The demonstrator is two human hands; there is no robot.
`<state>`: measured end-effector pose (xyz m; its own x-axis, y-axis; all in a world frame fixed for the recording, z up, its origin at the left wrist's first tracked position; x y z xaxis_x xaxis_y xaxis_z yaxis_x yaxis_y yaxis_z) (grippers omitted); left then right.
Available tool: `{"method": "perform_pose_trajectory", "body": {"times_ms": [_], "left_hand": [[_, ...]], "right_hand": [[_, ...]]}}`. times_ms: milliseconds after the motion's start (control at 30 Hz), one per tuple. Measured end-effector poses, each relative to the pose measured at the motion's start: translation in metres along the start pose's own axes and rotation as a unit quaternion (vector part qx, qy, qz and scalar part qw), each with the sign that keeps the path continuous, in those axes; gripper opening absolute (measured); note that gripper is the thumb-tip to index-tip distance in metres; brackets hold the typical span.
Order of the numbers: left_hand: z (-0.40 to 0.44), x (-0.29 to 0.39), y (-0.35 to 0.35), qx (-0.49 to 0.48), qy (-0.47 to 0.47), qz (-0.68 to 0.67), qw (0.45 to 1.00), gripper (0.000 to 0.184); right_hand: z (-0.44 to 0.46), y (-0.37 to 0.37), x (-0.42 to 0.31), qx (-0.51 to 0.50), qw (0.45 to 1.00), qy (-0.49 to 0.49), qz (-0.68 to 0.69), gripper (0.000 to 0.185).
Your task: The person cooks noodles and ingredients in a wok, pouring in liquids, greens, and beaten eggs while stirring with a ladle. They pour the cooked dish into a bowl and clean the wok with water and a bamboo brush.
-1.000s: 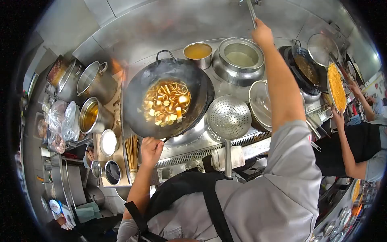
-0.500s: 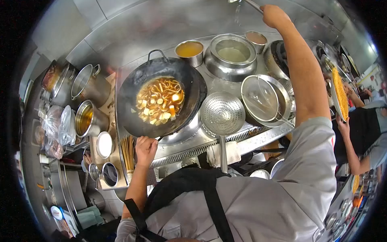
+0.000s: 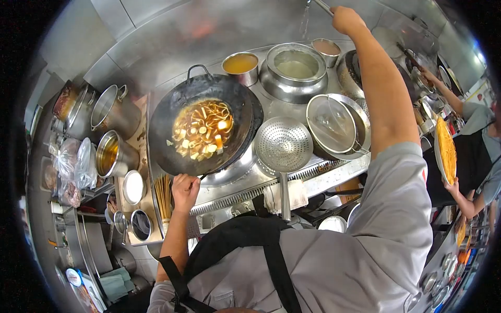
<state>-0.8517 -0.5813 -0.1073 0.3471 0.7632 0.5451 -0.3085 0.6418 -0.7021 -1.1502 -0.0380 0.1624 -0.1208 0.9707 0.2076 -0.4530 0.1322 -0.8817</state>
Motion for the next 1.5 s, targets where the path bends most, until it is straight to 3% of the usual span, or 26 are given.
{"method": "perform_pose_trajectory", "body": {"times_ms": [133, 200, 333, 400, 500, 933, 1133, 1200, 1233, 1300, 1333, 1400, 1433, 1500], "left_hand": [[-0.001, -0.001, 0.000, -0.013, -0.007, 0.005, 1.000, 0.010], [0.000, -0.001, 0.000, -0.009, -0.001, 0.005, 1.000, 0.009], [0.000, 0.000, -0.001, -0.008, -0.001, 0.006, 1.000, 0.009], [0.000, 0.000, -0.001, -0.014, -0.008, 0.006, 1.000, 0.009], [0.000, 0.000, 0.000, -0.016, -0.009, 0.003, 1.000, 0.009], [0.000, 0.001, -0.001, -0.014, -0.003, 0.002, 1.000, 0.009], [0.000, -0.001, 0.000, -0.003, 0.003, -0.001, 1.000, 0.010], [0.000, 0.000, 0.000, -0.005, 0.001, 0.001, 1.000, 0.010], [0.000, 0.000, 0.001, -0.005, 0.000, 0.001, 1.000, 0.010], [0.000, 0.001, 0.001, -0.002, -0.001, -0.001, 1.000, 0.010], [0.000, 0.000, 0.001, -0.002, -0.001, -0.001, 1.000, 0.010], [0.000, 0.000, 0.001, -0.004, -0.005, 0.002, 1.000, 0.010], [-0.001, 0.000, 0.001, -0.005, -0.005, 0.002, 1.000, 0.010], [0.000, 0.000, 0.001, -0.007, -0.004, 0.007, 1.000, 0.010]], "right_hand": [[-0.030, -0.014, -0.014, 0.020, 0.989, 0.100, 0.110, 0.048], [-0.041, -0.021, -0.022, -0.014, 0.948, 0.213, 0.236, 0.052], [-0.042, 0.009, 0.002, 0.005, 0.951, 0.205, 0.232, 0.053], [-0.032, 0.020, 0.012, 0.052, 0.993, 0.065, 0.088, 0.055], [-0.032, 0.003, -0.002, -0.036, 0.994, 0.102, 0.032, 0.054], [-0.036, -0.007, 0.006, -0.055, 0.994, 0.093, 0.005, 0.051], [-0.055, 0.016, 0.026, 0.102, 0.990, 0.080, 0.059, 0.053], [-0.068, 0.001, 0.010, 0.063, 0.938, 0.200, 0.275, 0.058], [-0.067, 0.005, 0.013, 0.062, 0.938, 0.200, 0.275, 0.058], [-0.066, 0.022, 0.019, 0.097, 0.784, 0.242, 0.564, 0.062], [-0.063, 0.029, 0.019, 0.097, 0.784, 0.241, 0.564, 0.062], [-0.059, 0.037, 0.013, 0.115, 0.678, 0.230, 0.688, 0.063], [-0.060, 0.036, 0.011, 0.115, 0.678, 0.231, 0.689, 0.063], [-0.064, 0.033, 0.006, 0.127, 0.614, 0.263, 0.733, 0.059]]}}
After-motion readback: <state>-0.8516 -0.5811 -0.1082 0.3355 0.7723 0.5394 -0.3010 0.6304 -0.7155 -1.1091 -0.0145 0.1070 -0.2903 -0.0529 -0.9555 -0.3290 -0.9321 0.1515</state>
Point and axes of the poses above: each hand's wrist, its own z-axis towards the middle knuckle, its own y-axis out of the palm, x = y × z, the point moved 2 cm from there along z, towards the middle knuckle, and after that the axes turned 9 degrees about -y, right-handed, at the moved point
